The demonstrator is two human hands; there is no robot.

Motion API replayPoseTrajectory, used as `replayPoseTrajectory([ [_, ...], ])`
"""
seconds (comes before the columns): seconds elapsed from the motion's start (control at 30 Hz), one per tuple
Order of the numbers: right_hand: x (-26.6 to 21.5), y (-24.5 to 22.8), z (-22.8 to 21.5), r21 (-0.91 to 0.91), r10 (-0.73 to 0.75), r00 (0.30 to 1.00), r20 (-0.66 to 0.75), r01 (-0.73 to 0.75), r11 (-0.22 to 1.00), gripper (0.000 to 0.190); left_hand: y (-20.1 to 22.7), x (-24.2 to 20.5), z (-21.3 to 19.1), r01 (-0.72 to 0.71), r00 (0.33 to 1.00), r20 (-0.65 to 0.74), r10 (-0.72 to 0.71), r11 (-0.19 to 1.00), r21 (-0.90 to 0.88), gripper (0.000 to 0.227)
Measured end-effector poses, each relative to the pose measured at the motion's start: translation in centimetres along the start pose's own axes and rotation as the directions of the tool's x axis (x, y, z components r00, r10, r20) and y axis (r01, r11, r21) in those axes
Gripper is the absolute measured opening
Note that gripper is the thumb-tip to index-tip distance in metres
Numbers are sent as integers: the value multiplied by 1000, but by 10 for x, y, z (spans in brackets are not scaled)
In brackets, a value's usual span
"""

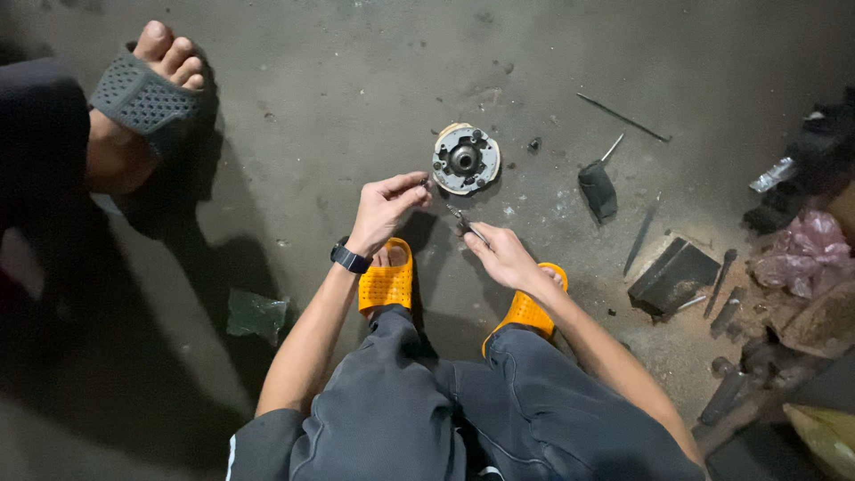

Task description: The person sits on the floor and assembles a circular mechanical component by inserting small metal pieces into its slots. They use pliers to grip and place the pieces, occasionally picking up additional parts from the floor and adjusting the component's position.

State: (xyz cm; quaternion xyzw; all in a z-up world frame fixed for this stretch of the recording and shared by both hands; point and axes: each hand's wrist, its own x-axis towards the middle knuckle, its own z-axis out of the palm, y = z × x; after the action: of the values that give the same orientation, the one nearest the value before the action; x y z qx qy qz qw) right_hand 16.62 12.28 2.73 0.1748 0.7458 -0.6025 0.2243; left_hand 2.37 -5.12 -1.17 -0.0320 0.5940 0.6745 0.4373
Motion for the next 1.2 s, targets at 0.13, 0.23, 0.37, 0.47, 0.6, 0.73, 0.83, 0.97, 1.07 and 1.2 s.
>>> replayPoseTrajectory([
  [0.13, 2, 14, 0, 65, 60, 997, 45, -63, 996, 29, -2, 11, -4, -168, 981, 128, 143, 961, 220, 22],
  [0.23, 7, 28, -1, 67, 50, 993, 108, -57, 996, 33, 10, 12, 3, -340, 927, 274, 256, 881, 330, 22],
  [0.37, 11, -14, -14, 64, 32, 985, 169, -44, 997, 35, 19, 14, 5, -338, 894, 398, 208, 895, 292, 19],
  [0.47, 11, -17, -18, 50, 6, 984, 177, -15, 999, 35, 13, 16, 6, -316, 879, 443, 179, 912, 259, 18],
  [0.6, 13, -6, -18, -16, -22, 988, 154, 25, 1000, 36, 3, 21, 6, -313, 864, 472, 177, 922, 226, 16],
  [0.73, 17, 10, -16, -87, 31, 987, 156, -17, 996, 36, -5, 24, 8, -307, 873, 457, 171, 920, 243, 17],
  [0.83, 14, 10, -12, -111, 87, 992, 96, -76, 991, 34, -10, 22, 11, -328, 872, 452, 187, 909, 258, 18],
  [0.97, 7, 4, -2, -123, 116, 993, 31, -111, 986, 30, -22, 19, 11, -292, 881, 443, 166, 927, 234, 19],
  [1.07, 3, 22, 8, -77, 122, 992, -13, -122, 990, 32, -42, 11, 9, -245, 903, 406, 141, 945, 217, 23],
  [1.2, 1, 36, 18, -3, 141, 990, 2, -141, 990, 39, -57, -4, 10, -133, 944, 313, 101, 988, 83, 26],
])
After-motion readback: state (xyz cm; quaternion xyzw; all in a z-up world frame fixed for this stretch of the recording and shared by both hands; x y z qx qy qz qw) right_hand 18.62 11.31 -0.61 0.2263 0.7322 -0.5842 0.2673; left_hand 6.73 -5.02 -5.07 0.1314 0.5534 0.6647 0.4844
